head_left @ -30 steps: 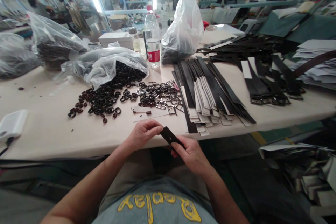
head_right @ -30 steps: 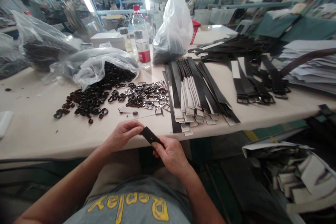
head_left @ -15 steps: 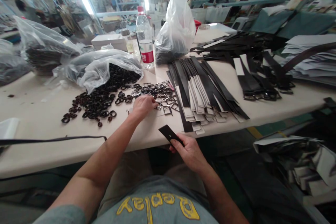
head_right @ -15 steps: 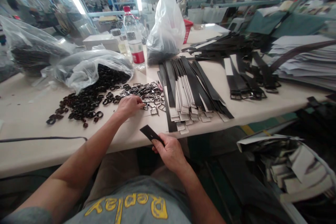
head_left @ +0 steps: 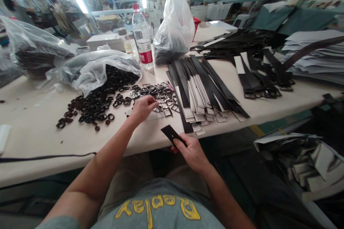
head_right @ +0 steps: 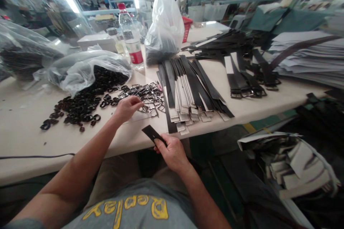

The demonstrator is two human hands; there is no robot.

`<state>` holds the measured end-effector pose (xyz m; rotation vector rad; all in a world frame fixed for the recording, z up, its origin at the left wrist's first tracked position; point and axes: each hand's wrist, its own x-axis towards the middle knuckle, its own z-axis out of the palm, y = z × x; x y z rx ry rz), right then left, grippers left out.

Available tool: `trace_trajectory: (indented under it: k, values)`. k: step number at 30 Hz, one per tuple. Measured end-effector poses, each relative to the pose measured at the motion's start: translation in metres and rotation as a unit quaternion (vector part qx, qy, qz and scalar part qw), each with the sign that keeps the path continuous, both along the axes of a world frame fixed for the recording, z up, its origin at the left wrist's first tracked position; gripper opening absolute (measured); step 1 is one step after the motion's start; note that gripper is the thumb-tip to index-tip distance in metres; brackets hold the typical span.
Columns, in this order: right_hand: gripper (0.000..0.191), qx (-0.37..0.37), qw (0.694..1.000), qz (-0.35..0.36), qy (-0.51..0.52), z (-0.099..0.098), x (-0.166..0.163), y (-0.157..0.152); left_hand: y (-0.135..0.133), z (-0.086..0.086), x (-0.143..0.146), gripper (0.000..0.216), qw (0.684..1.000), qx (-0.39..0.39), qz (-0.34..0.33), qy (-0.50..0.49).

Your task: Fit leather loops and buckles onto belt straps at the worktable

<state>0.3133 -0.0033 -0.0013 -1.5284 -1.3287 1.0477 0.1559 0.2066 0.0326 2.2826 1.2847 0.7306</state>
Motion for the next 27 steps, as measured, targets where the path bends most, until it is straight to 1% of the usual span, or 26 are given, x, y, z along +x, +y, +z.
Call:
trace_trajectory:
  k: [1,3,6,8,10,14,16,18,20,23,25,27]
  values:
    - [0.031,0.003,1.0,-0.002,-0.004,0.0,0.0,0.0,-0.003,0.0,-0.003,0.019,0.998,-0.013,0.0,-0.054]
    - [0.03,0.011,1.0,-0.013,-0.022,0.001,0.0,0.001,-0.009,0.0,-0.008,0.022,0.986,-0.053,0.0,-0.16]
    - [0.026,0.017,0.999,-0.026,-0.034,0.002,-0.002,0.003,-0.022,0.003,-0.014,0.026,0.951,-0.137,0.0,-0.278]
    - [0.025,0.015,0.999,-0.023,-0.02,0.001,-0.004,0.004,-0.031,0.005,-0.018,0.027,0.922,-0.193,0.01,-0.334]
    - [0.025,0.013,1.0,-0.015,-0.01,0.0,-0.006,0.004,-0.038,0.006,-0.022,0.028,0.892,-0.239,0.033,-0.383]
    - [0.024,0.009,1.0,-0.001,-0.001,0.003,-0.011,0.005,-0.044,0.004,-0.029,0.033,0.809,-0.319,0.074,-0.487]
    - [0.024,-0.007,0.999,0.017,0.033,0.007,-0.013,0.005,-0.046,0.003,-0.031,0.036,0.773,-0.35,0.084,-0.522]
    - [0.024,-0.031,0.995,0.044,0.079,0.01,-0.015,0.005,-0.048,0.003,-0.033,0.039,0.751,-0.369,0.09,-0.539]
    - [0.023,-0.057,0.99,0.068,0.112,0.012,-0.017,0.004,-0.053,0.003,-0.034,0.039,0.746,-0.378,0.091,-0.541]
    - [0.024,-0.075,0.987,0.077,0.117,0.013,-0.019,0.003,-0.06,0.002,-0.037,0.04,0.754,-0.361,0.082,-0.543]
    - [0.023,-0.067,0.991,0.066,0.094,0.015,-0.02,0.003,-0.066,0.002,-0.039,0.039,0.772,-0.332,0.073,-0.537]
    - [0.022,-0.059,0.994,0.062,0.066,0.017,-0.023,0.002,-0.071,0.002,-0.042,0.035,0.807,-0.288,0.06,-0.511]
